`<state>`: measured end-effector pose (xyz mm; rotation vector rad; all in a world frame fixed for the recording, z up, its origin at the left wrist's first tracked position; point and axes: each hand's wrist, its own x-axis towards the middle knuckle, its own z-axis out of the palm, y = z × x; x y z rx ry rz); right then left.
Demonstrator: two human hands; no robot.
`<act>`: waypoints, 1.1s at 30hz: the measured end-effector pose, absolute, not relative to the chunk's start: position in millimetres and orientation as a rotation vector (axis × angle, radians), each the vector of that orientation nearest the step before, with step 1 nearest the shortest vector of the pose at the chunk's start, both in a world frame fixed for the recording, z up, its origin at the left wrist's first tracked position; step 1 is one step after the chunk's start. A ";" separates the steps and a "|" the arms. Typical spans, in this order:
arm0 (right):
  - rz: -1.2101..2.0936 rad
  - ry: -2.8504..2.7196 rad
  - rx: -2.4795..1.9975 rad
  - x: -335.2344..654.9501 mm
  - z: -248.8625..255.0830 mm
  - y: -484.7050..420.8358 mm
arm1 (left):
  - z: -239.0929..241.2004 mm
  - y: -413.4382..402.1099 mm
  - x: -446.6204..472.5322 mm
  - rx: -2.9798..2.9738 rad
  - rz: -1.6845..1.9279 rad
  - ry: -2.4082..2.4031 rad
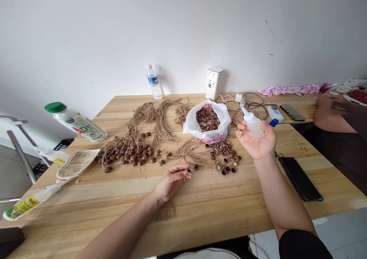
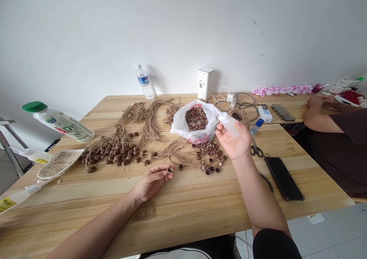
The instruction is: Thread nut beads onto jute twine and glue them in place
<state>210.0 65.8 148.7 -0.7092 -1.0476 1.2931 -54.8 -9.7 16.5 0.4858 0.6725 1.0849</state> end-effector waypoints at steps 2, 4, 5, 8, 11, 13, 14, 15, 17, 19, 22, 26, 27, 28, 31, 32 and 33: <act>1.363 -1.000 -0.709 213.5 148.2 69.4 | 17.1 -9.9 -54.7 0.486 1.085 0.679; 1.436 -0.955 -0.740 216.0 146.4 73.4 | 17.6 -10.1 -54.7 0.481 1.087 0.680; 1.462 -0.924 -0.749 216.8 145.2 75.4 | 17.7 -10.2 -54.7 0.478 1.088 0.679; 1.460 -0.818 -0.724 217.1 140.2 81.1 | 17.7 -10.1 -54.9 0.471 1.093 0.678; 1.370 -0.781 -0.751 217.2 133.1 87.2 | 17.2 -9.6 -55.1 0.470 1.093 0.677; 1.282 -0.842 -0.852 219.2 125.9 92.6 | 16.7 -9.3 -55.3 0.470 1.093 0.677; 1.227 -0.895 -0.925 221.1 121.1 95.8 | 16.5 -9.2 -55.4 0.470 1.093 0.676; 1.168 -0.964 -1.017 223.6 115.6 99.4 | 16.5 -9.2 -55.5 0.469 1.092 0.674; 1.025 -1.124 -1.241 230.0 102.4 107.2 | 16.8 -9.4 -55.6 0.470 1.087 0.669; 0.864 -1.326 -1.522 237.3 88.1 115.1 | 17.5 -9.7 -55.7 0.474 1.084 0.664; 0.607 -1.484 -1.923 246.3 69.5 124.9 | 18.1 -9.6 -55.7 0.471 1.089 0.665; 0.511 -1.599 -2.109 252.4 56.7 131.0 | 17.4 -8.8 -55.7 0.464 1.094 0.667; 0.497 -1.634 -2.115 253.1 55.6 131.4 | 17.1 -8.6 -55.7 0.463 1.094 0.667; 0.481 -1.670 -2.117 253.7 55.2 131.6 | 16.8 -8.4 -55.7 0.463 1.092 0.668; 0.481 -1.746 -2.108 254.9 56.9 130.8 | 15.9 -8.2 -55.7 0.460 1.093 0.673; 0.490 -1.757 -2.105 255.2 58.1 130.2 | 15.6 -8.3 -55.8 0.459 1.096 0.675; 0.494 -1.763 -2.103 255.5 59.5 129.5 | 15.4 -8.3 -55.8 0.458 1.099 0.678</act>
